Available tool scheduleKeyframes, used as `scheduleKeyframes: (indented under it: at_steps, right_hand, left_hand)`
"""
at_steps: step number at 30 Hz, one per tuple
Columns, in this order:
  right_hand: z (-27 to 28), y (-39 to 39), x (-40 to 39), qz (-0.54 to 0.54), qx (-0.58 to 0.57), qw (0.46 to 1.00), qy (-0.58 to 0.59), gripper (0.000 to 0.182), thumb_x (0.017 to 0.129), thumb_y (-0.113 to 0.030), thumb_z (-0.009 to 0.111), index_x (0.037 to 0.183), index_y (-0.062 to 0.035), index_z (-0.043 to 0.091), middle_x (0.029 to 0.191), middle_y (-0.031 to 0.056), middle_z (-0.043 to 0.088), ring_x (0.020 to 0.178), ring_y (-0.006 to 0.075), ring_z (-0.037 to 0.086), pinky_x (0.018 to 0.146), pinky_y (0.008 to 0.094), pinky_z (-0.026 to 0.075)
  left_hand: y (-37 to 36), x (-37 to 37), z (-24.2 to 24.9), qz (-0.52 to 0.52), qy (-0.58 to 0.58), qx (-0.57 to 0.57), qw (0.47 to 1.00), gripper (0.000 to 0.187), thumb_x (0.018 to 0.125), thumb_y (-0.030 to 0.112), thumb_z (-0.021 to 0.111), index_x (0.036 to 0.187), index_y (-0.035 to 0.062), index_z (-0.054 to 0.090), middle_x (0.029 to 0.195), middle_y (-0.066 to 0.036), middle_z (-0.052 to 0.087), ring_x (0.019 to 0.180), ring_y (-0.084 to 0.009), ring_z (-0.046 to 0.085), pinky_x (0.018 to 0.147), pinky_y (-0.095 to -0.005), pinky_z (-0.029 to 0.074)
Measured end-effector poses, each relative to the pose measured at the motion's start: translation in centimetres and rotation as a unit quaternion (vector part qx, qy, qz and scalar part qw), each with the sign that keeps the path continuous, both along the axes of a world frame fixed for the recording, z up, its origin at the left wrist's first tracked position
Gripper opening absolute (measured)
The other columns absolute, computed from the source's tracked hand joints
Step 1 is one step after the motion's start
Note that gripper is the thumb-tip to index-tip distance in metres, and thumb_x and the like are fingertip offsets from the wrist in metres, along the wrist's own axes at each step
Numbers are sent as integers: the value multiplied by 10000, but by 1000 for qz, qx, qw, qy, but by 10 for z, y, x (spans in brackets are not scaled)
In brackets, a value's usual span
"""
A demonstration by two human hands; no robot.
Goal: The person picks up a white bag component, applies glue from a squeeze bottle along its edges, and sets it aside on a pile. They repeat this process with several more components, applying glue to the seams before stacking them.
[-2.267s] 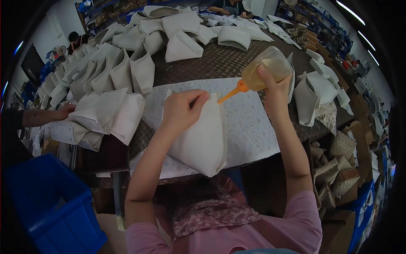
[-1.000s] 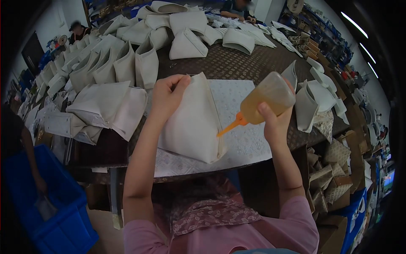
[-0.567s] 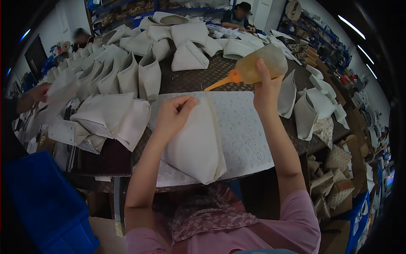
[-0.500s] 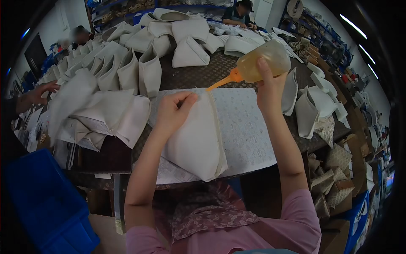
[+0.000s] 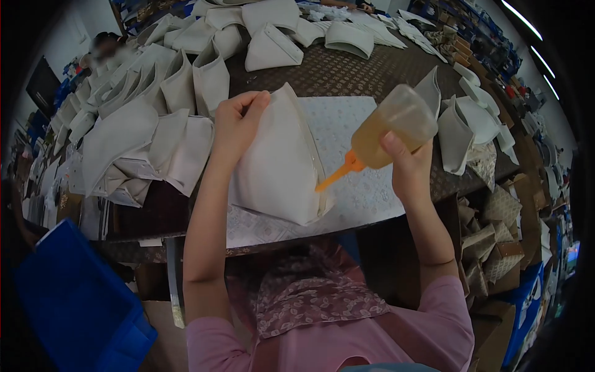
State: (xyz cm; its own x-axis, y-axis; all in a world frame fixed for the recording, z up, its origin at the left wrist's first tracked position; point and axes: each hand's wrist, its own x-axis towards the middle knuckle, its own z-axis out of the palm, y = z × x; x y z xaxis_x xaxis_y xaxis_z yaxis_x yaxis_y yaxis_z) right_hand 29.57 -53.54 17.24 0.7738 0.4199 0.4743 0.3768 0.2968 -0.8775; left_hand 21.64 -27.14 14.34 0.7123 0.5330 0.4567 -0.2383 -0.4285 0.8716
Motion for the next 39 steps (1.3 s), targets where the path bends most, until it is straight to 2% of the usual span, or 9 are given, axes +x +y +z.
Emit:
scheduleKeyframes:
  at_steps: [7,14,22,25,31,33,35,38,39]
  right_hand:
    - [5,2,-17,-15,-57,984,-171,883,688,-131,805,1332,-61,205,1182,115,454,1092,202,500,915,347,445]
    - [6,-18,6,17,-33,998,46,800,712,-191,788,1309,-35,278,1171,110,474,1089,196,499,924,346,435]
    - [27,7,50,-110,125,982,-88,870,717,-261,787,1342,-39,224,1177,111,471,1062,202,515,917,345,441]
    - [28,9,39,-119,73,982,-130,924,704,-241,797,1359,-45,175,1205,118,450,1099,203,492,935,343,431]
    - [-39,-33,32,71,22,997,-6,855,695,-215,796,1339,-56,257,1225,113,447,1138,204,474,940,360,424]
    - [-67,-43,35,97,57,981,161,730,754,-296,744,1309,-58,334,1217,97,468,1120,210,497,933,380,430]
    - [-81,-52,46,105,183,919,333,594,837,-366,647,1278,-66,387,1195,90,496,1098,221,523,924,395,439]
    - [-120,-66,78,-15,298,883,363,468,896,-384,569,1210,-57,453,1135,106,533,1117,249,511,917,414,436]
    - [-138,-70,86,-65,313,877,360,458,899,-393,562,1201,-65,459,1129,106,534,1128,252,503,920,415,439]
  left_hand:
    - [-4,6,2,33,-2,-15,999,265,875,231,615,881,-30,664,638,43,564,590,-30,449,538,-213,369]
    - [-25,9,-3,35,0,53,998,237,866,233,618,888,4,671,598,-14,581,541,-51,466,510,-226,371]
    - [-62,-3,5,-19,70,93,993,198,862,208,620,889,20,675,600,-32,589,529,-58,490,498,-235,387]
    - [-62,-1,3,-30,63,95,993,192,861,204,623,889,21,676,605,-33,593,531,-59,497,497,-232,390]
    - [-53,20,4,5,0,131,991,169,852,191,639,879,30,680,639,-48,620,526,-75,525,488,-236,392]
    - [-49,33,13,19,-59,175,983,142,843,176,644,855,39,680,645,-59,623,513,-97,532,477,-248,389]
    - [-42,38,21,30,-106,240,964,109,832,152,647,816,48,676,644,-70,620,495,-128,535,463,-266,386]
    - [-4,47,0,-22,-171,341,924,167,817,106,630,672,35,587,554,-77,513,516,-218,508,508,-303,396]
    - [4,47,-14,-54,-157,295,941,139,832,91,602,710,28,578,587,-60,521,560,-216,521,540,-310,405]
